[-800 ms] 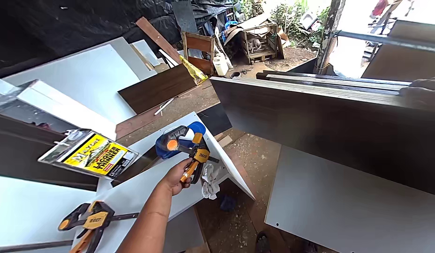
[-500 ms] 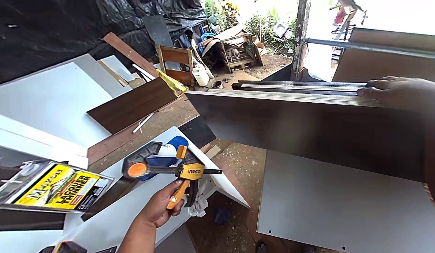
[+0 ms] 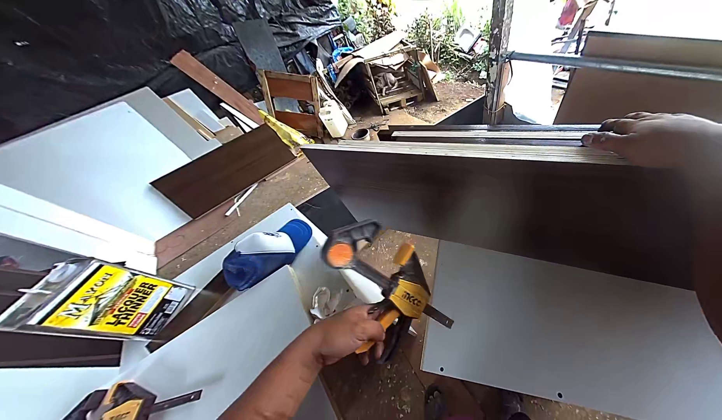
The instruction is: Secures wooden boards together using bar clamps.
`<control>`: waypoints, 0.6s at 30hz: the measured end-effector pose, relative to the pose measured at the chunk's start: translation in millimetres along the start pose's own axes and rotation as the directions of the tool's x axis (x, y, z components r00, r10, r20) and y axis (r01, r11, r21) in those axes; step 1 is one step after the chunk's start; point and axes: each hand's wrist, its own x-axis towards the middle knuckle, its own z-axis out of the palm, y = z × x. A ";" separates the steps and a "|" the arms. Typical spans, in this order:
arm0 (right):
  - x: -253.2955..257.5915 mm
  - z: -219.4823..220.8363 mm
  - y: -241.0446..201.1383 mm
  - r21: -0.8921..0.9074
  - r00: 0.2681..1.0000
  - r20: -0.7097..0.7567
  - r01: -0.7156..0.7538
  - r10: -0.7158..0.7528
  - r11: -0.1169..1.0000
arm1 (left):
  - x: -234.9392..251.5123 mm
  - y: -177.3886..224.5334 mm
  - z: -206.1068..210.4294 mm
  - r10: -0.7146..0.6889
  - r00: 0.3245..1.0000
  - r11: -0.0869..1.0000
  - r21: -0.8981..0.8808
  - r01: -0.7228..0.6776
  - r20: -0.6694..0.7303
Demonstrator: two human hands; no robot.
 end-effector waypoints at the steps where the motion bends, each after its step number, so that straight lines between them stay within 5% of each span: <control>1: -0.4 -0.3 -0.8 -0.002 1.000 0.004 -0.001 0.001 1.000 | 5.1 4.5 4.4 -0.039 0.999 0.998 0.056 0.038 0.015; 6: 0.4 0.7 1.1 0.001 1.000 -0.009 0.008 -0.008 1.000 | 16.5 18.7 19.1 -0.004 1.000 0.996 0.087 0.003 0.005; 11: -0.8 -0.1 -0.4 0.001 1.000 -0.001 0.005 -0.005 1.000 | 25.4 16.5 35.3 -0.103 0.983 0.994 -0.062 0.095 -0.149; 18: 2.9 3.2 2.9 -0.011 1.000 -0.022 0.010 -0.011 1.000 | 43.5 12.5 51.3 -0.192 0.970 0.981 0.001 0.194 -0.148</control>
